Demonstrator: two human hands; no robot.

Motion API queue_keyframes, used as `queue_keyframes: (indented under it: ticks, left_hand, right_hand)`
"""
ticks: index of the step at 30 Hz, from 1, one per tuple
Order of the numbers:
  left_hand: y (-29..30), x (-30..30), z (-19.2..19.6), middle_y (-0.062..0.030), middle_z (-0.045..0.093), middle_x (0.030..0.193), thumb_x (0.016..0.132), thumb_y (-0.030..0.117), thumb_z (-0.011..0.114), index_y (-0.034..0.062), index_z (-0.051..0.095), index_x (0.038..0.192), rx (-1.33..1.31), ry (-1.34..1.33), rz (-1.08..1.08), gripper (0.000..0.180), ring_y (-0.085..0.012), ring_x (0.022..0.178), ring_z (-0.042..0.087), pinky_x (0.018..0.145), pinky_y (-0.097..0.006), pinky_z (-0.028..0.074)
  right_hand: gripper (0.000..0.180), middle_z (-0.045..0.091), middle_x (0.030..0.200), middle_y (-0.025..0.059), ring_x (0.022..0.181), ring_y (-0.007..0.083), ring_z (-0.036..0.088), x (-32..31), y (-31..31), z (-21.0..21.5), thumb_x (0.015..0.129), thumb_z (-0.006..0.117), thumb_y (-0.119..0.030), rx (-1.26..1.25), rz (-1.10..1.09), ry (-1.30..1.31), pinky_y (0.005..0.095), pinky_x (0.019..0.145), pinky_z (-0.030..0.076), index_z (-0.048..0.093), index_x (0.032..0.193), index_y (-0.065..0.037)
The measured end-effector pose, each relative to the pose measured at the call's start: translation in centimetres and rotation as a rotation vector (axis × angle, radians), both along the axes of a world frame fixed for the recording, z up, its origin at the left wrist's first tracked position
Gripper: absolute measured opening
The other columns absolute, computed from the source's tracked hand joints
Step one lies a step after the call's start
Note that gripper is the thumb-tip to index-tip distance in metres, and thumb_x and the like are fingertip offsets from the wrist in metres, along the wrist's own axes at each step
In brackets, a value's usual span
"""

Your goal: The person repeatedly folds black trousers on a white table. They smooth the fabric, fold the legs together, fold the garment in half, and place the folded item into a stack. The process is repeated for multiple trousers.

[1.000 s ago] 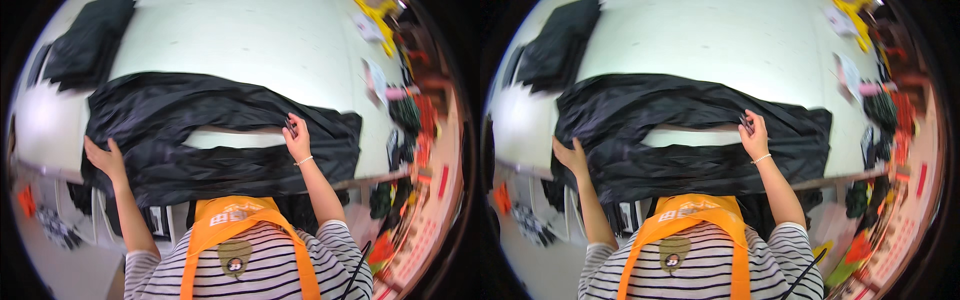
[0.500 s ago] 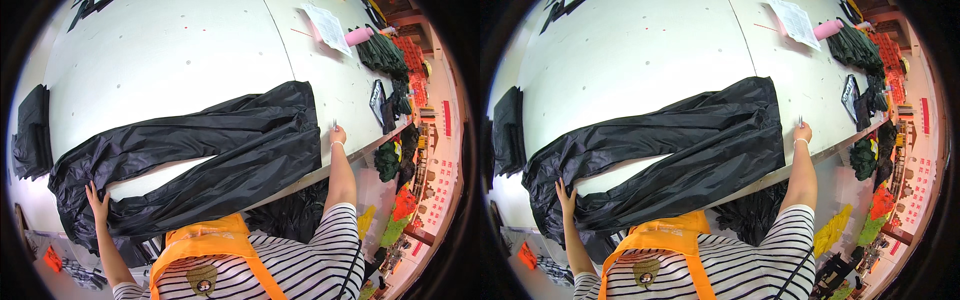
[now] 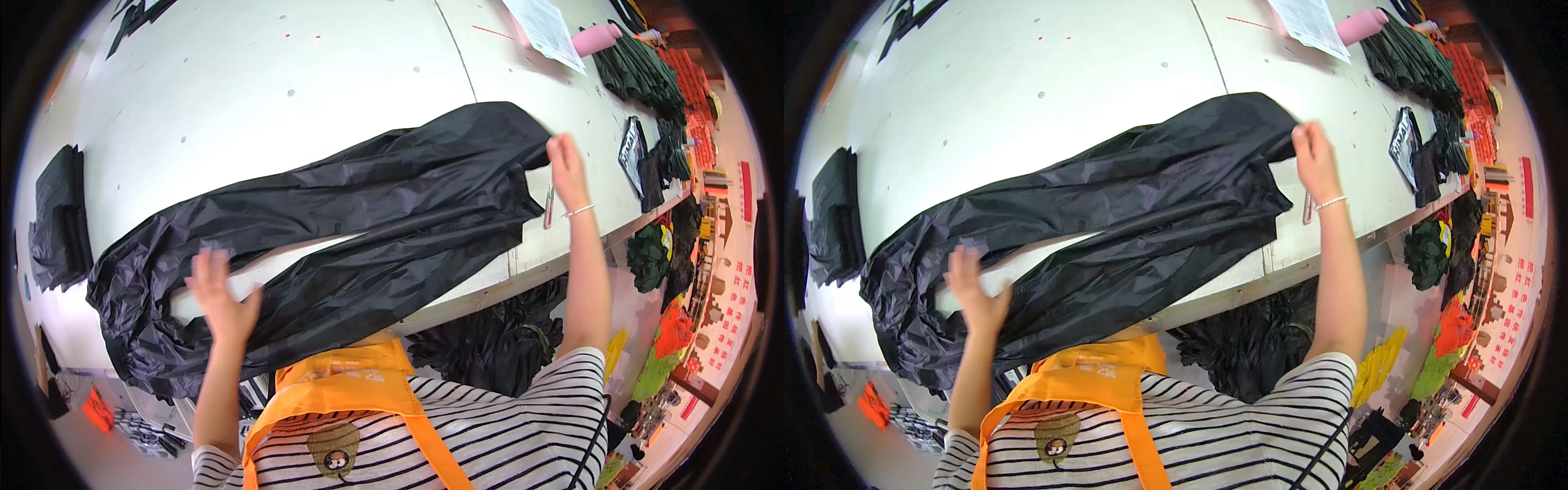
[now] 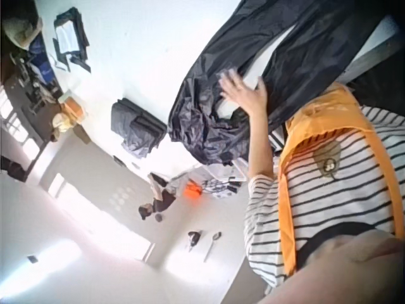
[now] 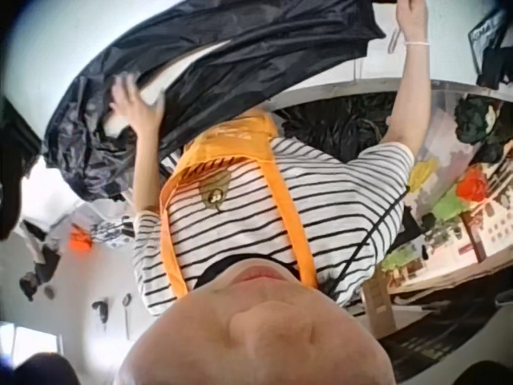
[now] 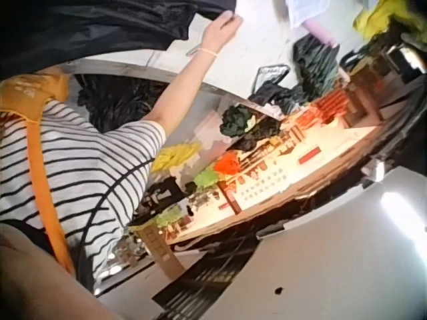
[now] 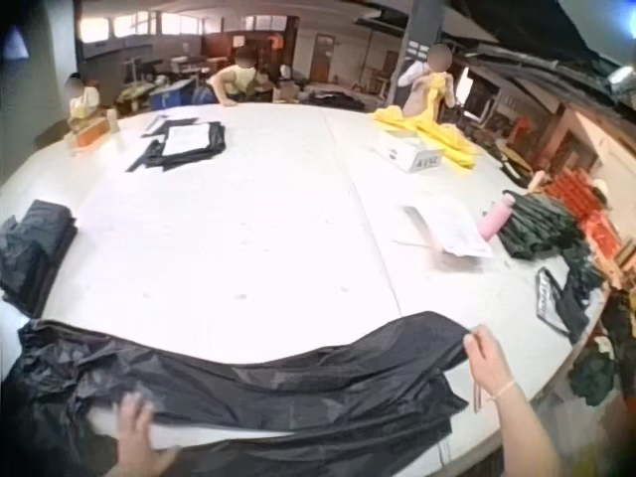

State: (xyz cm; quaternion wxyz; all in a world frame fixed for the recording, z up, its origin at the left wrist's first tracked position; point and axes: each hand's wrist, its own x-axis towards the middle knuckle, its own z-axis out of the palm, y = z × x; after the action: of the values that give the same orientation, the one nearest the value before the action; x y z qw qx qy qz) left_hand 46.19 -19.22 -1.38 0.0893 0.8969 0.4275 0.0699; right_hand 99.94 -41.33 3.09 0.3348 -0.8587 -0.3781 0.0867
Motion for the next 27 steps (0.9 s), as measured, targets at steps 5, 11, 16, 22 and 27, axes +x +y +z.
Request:
queue_keyframes:
  ticks: [5,11,16,22,27]
  left_hand:
    - [-4.9,-4.0,-4.2,-0.0195,0.006,0.152,0.07,0.036,0.074,0.0112,0.019,0.146,-0.178,0.137,0.161,0.097,-0.0394,0.14,0.009,0.104,-0.061,0.019]
    - [-1.9,-7.1,-2.7,-0.0187,0.044,0.136,0.07,0.02,0.075,0.0011,0.04,0.133,-0.238,-0.219,0.159,0.074,-0.0347,0.123,0.044,0.104,-0.041,0.032]
    - [5.8,-12.9,-1.4,-0.0167,0.046,0.134,0.071,0.025,0.073,0.003,0.043,0.131,0.206,-0.109,0.174,0.07,-0.0346,0.123,0.042,0.102,-0.042,0.033]
    - [8.2,-21.1,-4.3,-0.0106,0.029,0.148,0.063,0.04,0.075,0.0175,0.033,0.142,0.005,0.235,0.322,0.092,-0.0343,0.135,0.026,0.106,-0.054,0.023]
    - [10.8,-23.0,-6.7,-0.0161,0.032,0.146,0.074,0.021,0.069,0.0138,0.04,0.138,-0.201,0.072,0.3,0.071,-0.0385,0.128,0.036,0.104,-0.043,0.031]
  right_hand:
    - [0.024,0.053,0.07,0.0026,0.062,0.0103,0.047,-1.9,9.1,13.0,0.094,0.054,-0.024,0.535,0.194,-0.412,0.0215,0.061,0.04,0.057,0.099,-0.001]
    - [0.037,0.065,0.088,0.0199,0.083,0.0394,0.062,4.9,14.3,8.8,0.091,0.051,-0.039,-0.373,0.002,-0.6,0.0406,0.077,0.048,0.06,0.096,-0.003]
    - [0.031,0.065,0.105,0.0185,0.099,0.0302,0.061,11.4,11.3,-1.8,0.089,0.05,-0.024,-0.461,0.109,-0.136,0.0359,0.089,0.045,0.063,0.108,-0.004]
    - [0.038,0.064,0.082,0.0086,0.065,0.0147,0.057,6.4,8.0,-6.5,0.084,0.064,-0.023,-0.63,-0.172,0.478,0.0305,0.052,0.046,0.058,0.117,-0.004]
    - [0.038,0.066,0.077,0.0129,0.069,0.0238,0.061,5.4,9.5,-4.5,0.082,0.065,-0.038,-0.866,0.056,0.261,0.0355,0.065,0.049,0.068,0.091,-0.002]
